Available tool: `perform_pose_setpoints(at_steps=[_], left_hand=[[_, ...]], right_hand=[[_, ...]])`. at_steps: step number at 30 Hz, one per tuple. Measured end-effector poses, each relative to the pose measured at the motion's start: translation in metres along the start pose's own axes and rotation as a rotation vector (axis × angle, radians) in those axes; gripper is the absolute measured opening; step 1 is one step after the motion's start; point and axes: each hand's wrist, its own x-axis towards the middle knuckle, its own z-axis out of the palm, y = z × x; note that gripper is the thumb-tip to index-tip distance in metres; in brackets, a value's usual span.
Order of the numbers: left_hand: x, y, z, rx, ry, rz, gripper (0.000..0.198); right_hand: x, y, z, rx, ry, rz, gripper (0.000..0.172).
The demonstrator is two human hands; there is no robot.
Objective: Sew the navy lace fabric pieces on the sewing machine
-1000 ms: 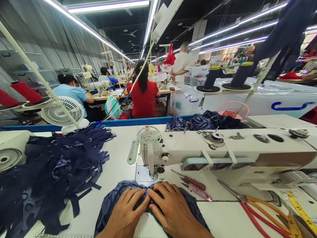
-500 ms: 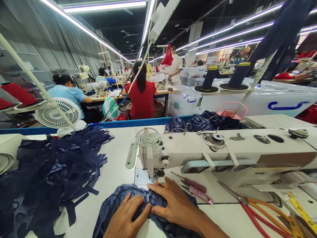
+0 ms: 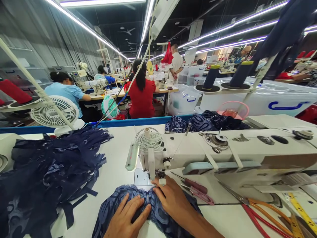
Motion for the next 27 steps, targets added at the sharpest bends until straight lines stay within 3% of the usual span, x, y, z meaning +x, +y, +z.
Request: perform_pose_setpoints(at_steps=[6, 11, 15, 18, 21, 23, 27], left_hand=[[0.029, -0.001, -0.013, -0.398, -0.057, -0.224, 0.033], [0.033, -0.003, -0.009, -0.238, 0.069, -0.16, 0.03], [0.026, -0.005, -0.007, -0.191, 0.064, -0.128, 0.034], [0.03, -0.006, -0.008, -0.274, 0.006, -0.192, 0.031], [0.043, -0.009, -0.01, -0.275, -0.078, -0.344, 0.028], [0.053, -0.013, -0.012, -0.306, -0.178, -0.453, 0.024], [0.07, -0.023, -0.016, -0.511, -0.382, -0.586, 0.019]], right_hand=[[-0.024, -0.024, -0.005, 0.067, 0.111, -0.248, 0.03], [-0.029, -0.024, -0.001, 0.06, 0.143, -0.334, 0.024], [-0.028, -0.018, -0.006, -0.018, 0.098, -0.343, 0.022], [-0.027, -0.017, -0.002, -0.072, 0.058, -0.35, 0.024], [-0.027, -0.016, 0.006, -0.103, 0.198, -0.37, 0.035], [-0.027, -0.016, 0.008, -0.158, 0.247, -0.397, 0.038], [-0.024, -0.019, 0.001, -0.264, 0.206, -0.497, 0.033]])
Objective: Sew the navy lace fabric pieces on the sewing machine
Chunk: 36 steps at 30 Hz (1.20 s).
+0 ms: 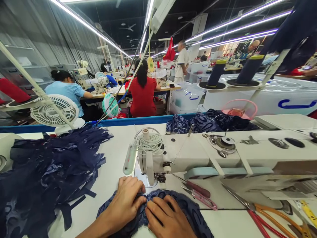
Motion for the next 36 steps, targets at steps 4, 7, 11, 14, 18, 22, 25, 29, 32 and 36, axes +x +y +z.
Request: perform_pose_setpoints(at_steps=[4, 7, 11, 14, 18, 22, 25, 29, 32, 36], left_hand=[[0.003, 0.0, -0.004, -0.071, -0.112, -0.038, 0.02], [0.001, -0.003, 0.007, -0.038, -0.053, 0.011, 0.018], [0.0, -0.007, 0.028, 0.128, 0.184, 0.147, 0.02], [0.001, -0.008, 0.032, 0.164, 0.248, 0.154, 0.02], [0.0, -0.009, 0.028, 0.113, 0.21, 0.167, 0.019], [-0.001, -0.011, 0.024, 0.149, 0.208, 0.125, 0.015], [0.003, -0.012, 0.02, 0.241, 0.185, 0.066, 0.015], [0.004, -0.007, 0.009, 0.415, 0.294, 0.014, 0.013], [-0.007, 0.0, 0.005, 0.408, 0.378, 0.083, 0.01], [-0.031, -0.001, 0.018, 0.22, 0.311, 0.405, 0.028]], right_hand=[[0.006, 0.002, -0.005, 0.022, 0.008, -0.082, 0.045], [0.005, 0.004, -0.004, 0.055, 0.014, -0.103, 0.04], [0.001, 0.003, 0.003, 0.099, 0.012, -0.119, 0.032], [-0.001, 0.002, 0.009, 0.139, 0.039, -0.102, 0.031], [0.001, 0.004, 0.011, 0.17, 0.057, -0.095, 0.031], [0.002, 0.004, 0.007, 0.194, 0.038, -0.087, 0.027], [0.001, 0.002, 0.006, 0.213, 0.05, -0.06, 0.029], [0.003, 0.004, 0.002, 0.252, 0.026, -0.04, 0.027], [0.007, 0.005, -0.009, 0.303, -0.062, -0.071, 0.026], [0.007, -0.001, -0.011, 0.443, -0.063, 0.115, 0.03]])
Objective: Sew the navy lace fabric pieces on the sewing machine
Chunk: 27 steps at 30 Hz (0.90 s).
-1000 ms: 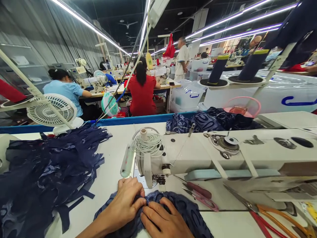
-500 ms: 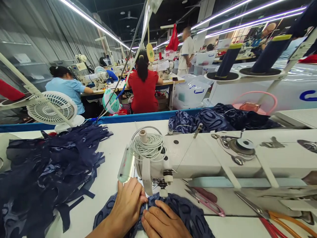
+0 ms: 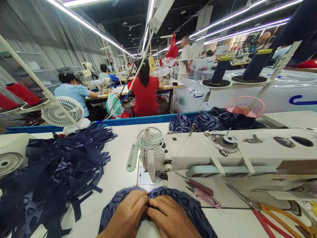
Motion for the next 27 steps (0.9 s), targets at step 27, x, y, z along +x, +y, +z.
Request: perform_pose_setpoints(at_steps=[27], left_hand=[[-0.028, -0.022, 0.009, 0.202, -0.058, 0.181, 0.047]], right_hand=[[-0.026, 0.029, 0.01, -0.484, -0.146, -0.007, 0.043]])
